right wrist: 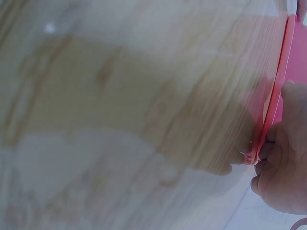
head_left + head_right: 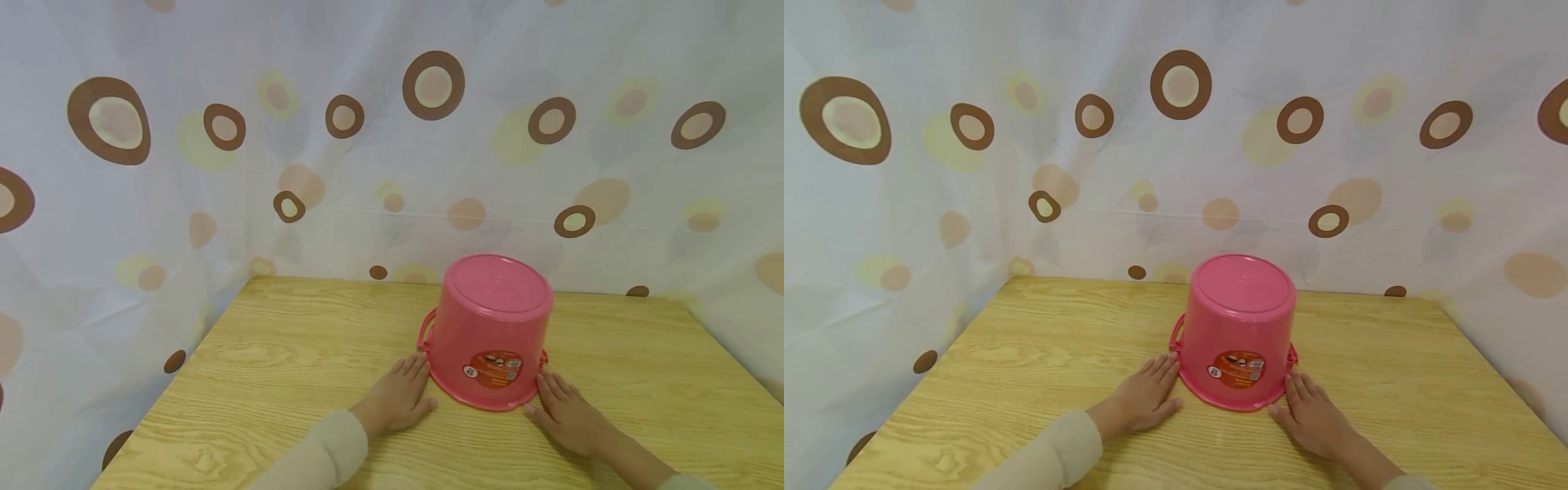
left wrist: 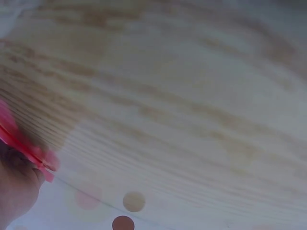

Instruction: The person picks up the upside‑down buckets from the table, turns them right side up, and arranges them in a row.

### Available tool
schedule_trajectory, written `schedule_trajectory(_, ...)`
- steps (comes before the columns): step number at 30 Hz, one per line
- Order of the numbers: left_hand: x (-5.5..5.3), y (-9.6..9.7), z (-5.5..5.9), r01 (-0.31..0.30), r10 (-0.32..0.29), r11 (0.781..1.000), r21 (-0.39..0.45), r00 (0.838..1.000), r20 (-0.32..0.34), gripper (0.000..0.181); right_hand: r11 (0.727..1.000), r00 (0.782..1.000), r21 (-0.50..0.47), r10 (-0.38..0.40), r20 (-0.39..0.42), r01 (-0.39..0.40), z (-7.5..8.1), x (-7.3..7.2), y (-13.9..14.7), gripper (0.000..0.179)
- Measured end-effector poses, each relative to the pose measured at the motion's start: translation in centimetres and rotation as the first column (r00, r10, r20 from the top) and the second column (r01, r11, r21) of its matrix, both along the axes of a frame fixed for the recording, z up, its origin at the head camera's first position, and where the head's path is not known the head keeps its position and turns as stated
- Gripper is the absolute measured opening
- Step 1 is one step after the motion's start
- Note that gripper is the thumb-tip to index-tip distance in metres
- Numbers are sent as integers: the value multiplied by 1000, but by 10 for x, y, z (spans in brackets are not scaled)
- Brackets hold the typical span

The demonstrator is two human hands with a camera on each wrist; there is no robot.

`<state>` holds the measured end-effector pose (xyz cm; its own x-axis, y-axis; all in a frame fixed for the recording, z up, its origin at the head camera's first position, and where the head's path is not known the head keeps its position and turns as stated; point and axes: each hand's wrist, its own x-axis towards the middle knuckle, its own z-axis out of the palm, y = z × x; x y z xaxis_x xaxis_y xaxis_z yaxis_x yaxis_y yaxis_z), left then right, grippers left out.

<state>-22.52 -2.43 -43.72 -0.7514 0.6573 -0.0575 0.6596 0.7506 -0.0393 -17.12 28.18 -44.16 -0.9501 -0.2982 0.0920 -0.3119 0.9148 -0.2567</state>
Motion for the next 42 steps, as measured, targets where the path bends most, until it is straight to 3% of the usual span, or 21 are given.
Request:
schedule_trajectory(15, -1, -6, 0, 4, -4, 1000, -15, 1000, -13, 65, 1000, 1000, -6, -4, -1, 4, 0, 0, -6, 67)
schedule_trajectory(27, -1, -12, 0, -19, 19, 1000, -18, 1000, 4, 66, 1000, 1000, -14, 17, -8, -17, 1, 1, -11, 67)
schedule_trajectory(42, 3, -20, 5, -2, 2, 1000, 6, 1000, 24, 65, 1000, 1000, -7, 13, -25, -13, -4, 2, -16, 68)
